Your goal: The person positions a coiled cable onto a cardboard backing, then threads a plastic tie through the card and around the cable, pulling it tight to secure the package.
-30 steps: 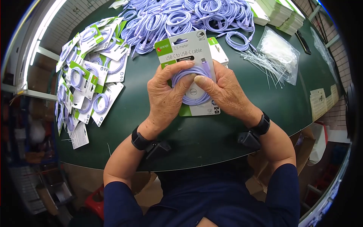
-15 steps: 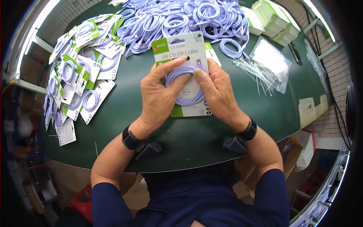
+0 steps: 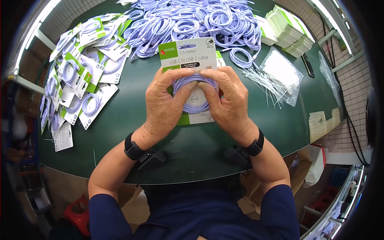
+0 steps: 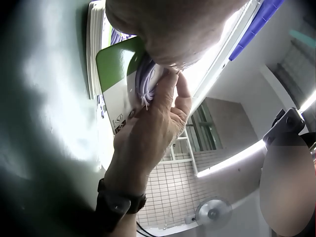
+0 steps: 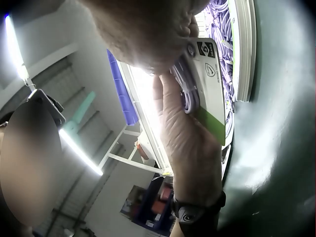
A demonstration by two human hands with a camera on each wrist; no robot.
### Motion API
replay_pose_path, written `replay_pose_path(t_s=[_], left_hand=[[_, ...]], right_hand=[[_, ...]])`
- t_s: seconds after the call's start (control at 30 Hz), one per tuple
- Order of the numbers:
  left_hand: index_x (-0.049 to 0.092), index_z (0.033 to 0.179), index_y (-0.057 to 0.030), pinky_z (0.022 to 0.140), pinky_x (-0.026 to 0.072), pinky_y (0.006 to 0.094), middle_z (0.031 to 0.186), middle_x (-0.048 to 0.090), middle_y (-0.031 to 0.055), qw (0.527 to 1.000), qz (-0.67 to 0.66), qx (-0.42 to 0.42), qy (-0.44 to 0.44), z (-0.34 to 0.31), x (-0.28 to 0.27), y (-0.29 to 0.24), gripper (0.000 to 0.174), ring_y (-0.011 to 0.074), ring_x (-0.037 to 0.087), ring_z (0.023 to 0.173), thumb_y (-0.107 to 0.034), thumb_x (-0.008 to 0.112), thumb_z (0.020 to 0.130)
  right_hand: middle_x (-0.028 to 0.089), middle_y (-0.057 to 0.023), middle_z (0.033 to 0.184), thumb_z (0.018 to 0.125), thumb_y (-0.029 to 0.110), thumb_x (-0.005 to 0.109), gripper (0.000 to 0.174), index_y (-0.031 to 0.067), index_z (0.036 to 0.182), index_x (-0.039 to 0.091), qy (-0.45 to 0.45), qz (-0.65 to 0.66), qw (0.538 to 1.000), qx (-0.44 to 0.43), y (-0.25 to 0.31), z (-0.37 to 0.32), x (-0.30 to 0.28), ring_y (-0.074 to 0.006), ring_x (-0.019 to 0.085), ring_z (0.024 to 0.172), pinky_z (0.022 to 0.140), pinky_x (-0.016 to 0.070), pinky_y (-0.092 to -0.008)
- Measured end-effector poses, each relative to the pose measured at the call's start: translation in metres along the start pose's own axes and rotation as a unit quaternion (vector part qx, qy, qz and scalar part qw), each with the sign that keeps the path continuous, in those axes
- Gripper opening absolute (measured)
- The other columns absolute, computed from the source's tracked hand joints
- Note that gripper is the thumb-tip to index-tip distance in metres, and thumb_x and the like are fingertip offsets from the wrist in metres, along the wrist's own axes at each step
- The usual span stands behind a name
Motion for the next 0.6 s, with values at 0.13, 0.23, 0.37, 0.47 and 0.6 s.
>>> replay_pose_path(t_s=[0.13, 0.23, 0.37, 0.47, 0.6], left_hand=[[0.075, 0.116, -0.0049, 0.093, 0.0575, 0.0327, 0.117, 0.070, 0.0114, 1.000, -0.014, 0.006, 0.016, 0.004, 0.001, 0.001, 0.025, 0.0217, 0.071, 0.107, 0.000, 0.078, 0.092], [0.075, 0.115, -0.0044, 0.093, 0.0578, 0.0326, 0.117, 0.070, 0.0115, 0.999, -0.023, 0.010, 0.028, 0.005, 0.003, 0.004, 0.023, 0.0214, 0.071, 0.107, 0.000, 0.077, 0.092], [0.075, 0.115, -0.0038, 0.093, 0.0579, 0.0322, 0.117, 0.070, 0.0109, 0.998, -0.040, -0.003, 0.039, 0.004, 0.006, 0.011, 0.023, 0.0203, 0.070, 0.107, 0.001, 0.077, 0.093], [0.075, 0.116, -0.0036, 0.093, 0.0577, 0.0318, 0.117, 0.070, 0.0102, 0.996, -0.063, -0.034, 0.048, 0.001, 0.008, 0.018, 0.024, 0.0193, 0.070, 0.108, 0.002, 0.076, 0.093], [0.075, 0.119, -0.0041, 0.092, 0.0571, 0.0306, 0.118, 0.071, 0.0098, 0.996, -0.029, -0.061, 0.057, 0.003, 0.011, 0.020, 0.027, 0.0180, 0.070, 0.109, 0.002, 0.076, 0.093]], right_hand=[[0.067, -0.0092, 0.100, 0.096, 0.004, 0.075, 0.023, 0.0055, 0.118, 0.071, 0.008, -0.007, 1.000, -0.004, -0.003, 0.000, 0.001, -0.0140, 0.066, 0.076, 0.063, 0.0532, -0.0270], [0.065, -0.0082, 0.096, 0.094, 0.003, 0.075, 0.022, 0.0042, 0.115, 0.069, 0.015, -0.002, 1.000, 0.005, -0.008, -0.001, 0.003, -0.0133, 0.064, 0.074, 0.061, 0.0526, -0.0269], [0.063, -0.0087, 0.095, 0.093, 0.001, 0.076, 0.020, 0.0025, 0.110, 0.067, 0.017, 0.057, 0.997, 0.046, -0.022, -0.002, 0.006, -0.0136, 0.064, 0.073, 0.061, 0.0530, -0.0276], [0.062, -0.0101, 0.096, 0.092, -0.001, 0.075, 0.019, 0.0017, 0.108, 0.066, 0.030, 0.035, 0.998, 0.040, -0.022, -0.001, 0.007, -0.0152, 0.063, 0.072, 0.060, 0.0528, -0.0292], [0.061, -0.0118, 0.096, 0.090, -0.003, 0.074, 0.018, 0.0007, 0.105, 0.065, 0.026, -0.041, 0.998, -0.027, -0.008, 0.000, 0.005, -0.0178, 0.063, 0.070, 0.060, 0.0524, -0.0317]])
Point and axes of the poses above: each hand's wrist, its own z-axis towards the middle knuckle, its own x-axis out of the palm, y = z × x, the point moved 10 cm from there along z, towards the middle knuckle
